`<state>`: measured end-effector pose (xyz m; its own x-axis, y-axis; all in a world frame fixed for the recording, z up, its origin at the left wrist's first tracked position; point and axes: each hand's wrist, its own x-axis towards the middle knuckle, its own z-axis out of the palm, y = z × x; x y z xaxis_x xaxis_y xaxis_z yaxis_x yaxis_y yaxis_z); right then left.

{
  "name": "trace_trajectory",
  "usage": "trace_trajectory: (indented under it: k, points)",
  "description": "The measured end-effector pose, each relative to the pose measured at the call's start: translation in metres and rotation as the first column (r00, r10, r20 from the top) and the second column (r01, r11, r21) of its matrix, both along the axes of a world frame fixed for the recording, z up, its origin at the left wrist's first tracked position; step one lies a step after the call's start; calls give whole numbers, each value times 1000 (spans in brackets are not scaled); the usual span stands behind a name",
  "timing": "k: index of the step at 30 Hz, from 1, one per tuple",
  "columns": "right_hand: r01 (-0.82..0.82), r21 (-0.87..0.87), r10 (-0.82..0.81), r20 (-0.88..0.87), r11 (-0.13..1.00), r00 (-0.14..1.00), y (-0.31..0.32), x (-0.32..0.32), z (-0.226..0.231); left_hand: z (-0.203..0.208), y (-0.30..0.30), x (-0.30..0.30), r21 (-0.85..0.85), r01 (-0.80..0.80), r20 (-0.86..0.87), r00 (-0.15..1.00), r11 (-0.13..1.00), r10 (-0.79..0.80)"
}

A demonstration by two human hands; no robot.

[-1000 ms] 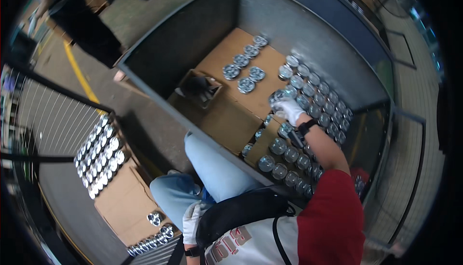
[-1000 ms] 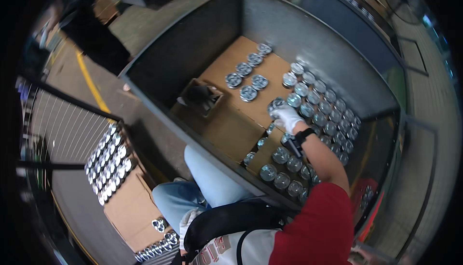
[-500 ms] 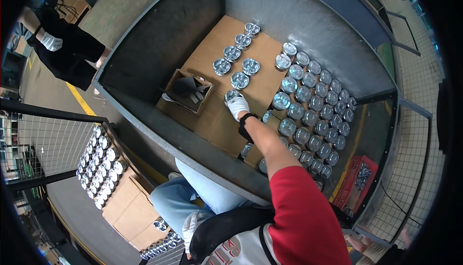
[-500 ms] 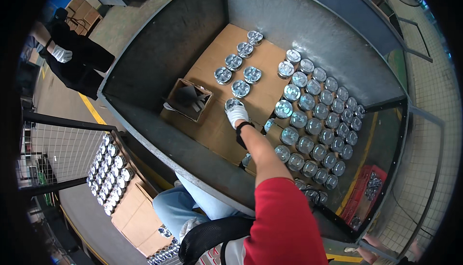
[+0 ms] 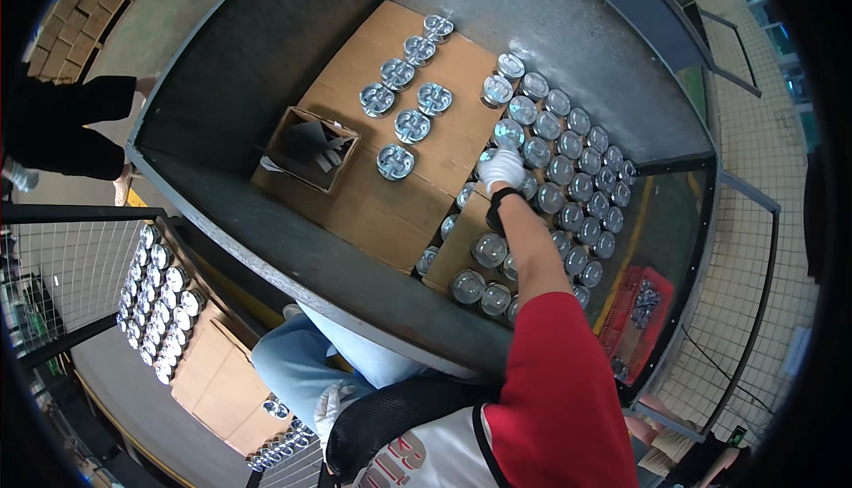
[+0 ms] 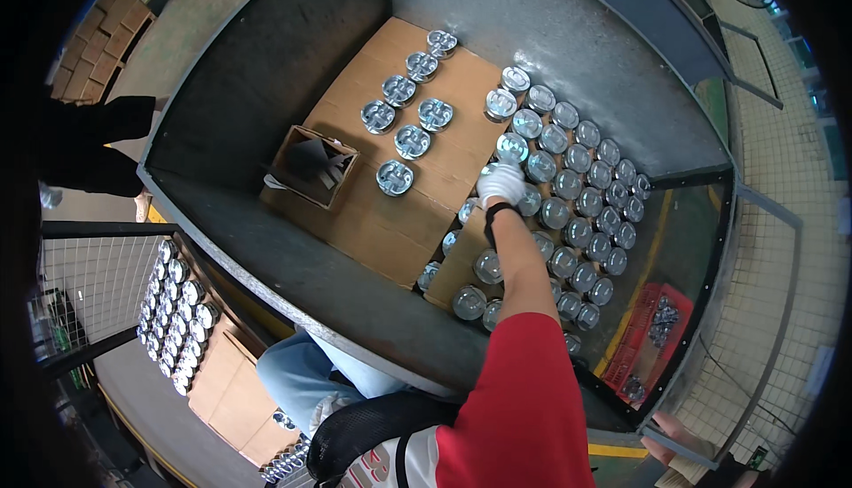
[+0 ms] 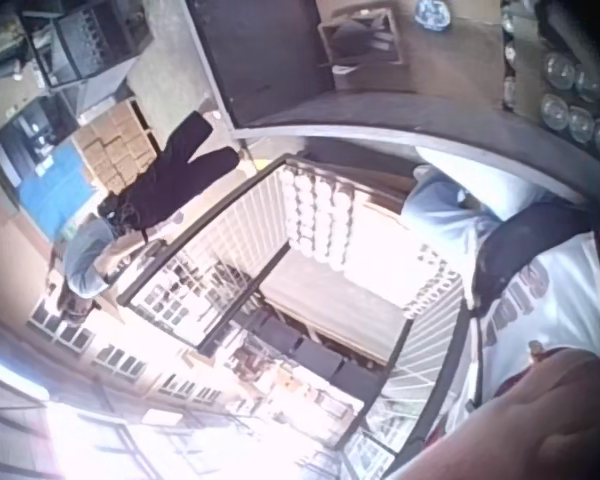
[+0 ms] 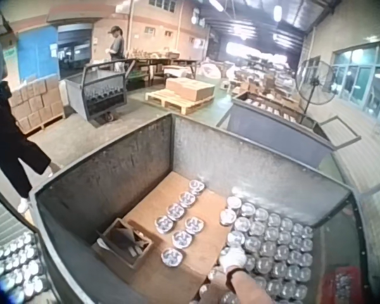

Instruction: Inspecting metal pistons for defects and placing them into organized trays or cartons.

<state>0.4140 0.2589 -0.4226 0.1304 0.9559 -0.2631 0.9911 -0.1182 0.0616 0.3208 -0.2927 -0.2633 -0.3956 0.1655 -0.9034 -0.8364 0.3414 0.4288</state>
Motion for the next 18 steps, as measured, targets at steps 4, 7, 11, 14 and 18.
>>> trace_trajectory:
  k: [4, 7, 11, 14, 18]
  points:
    - [41, -204, -38, 19, 978, 999, 15, 28, -1, 6, 0, -1, 0, -23, 17, 1000, 1000, 23]
    - [6, -141, 13, 133, 990, 991, -2, -4, 12, 3, 28, -14, -23, -59, 22, 998, 998, 59]
    - [73, -92, -74, -3, 993, 997, -14, -8, -17, 8, 23, -12, -33, -100, 14, 995, 994, 101]
    - [131, 1, -126, -279, 991, 952, -6, 18, -42, 10, 20, -13, -8, -124, 6, 992, 992, 124]
    - [283, -143, -307, -640, 948, 705, -3, 29, -42, 13, -3, -10, 55, -168, 4, 986, 984, 168]
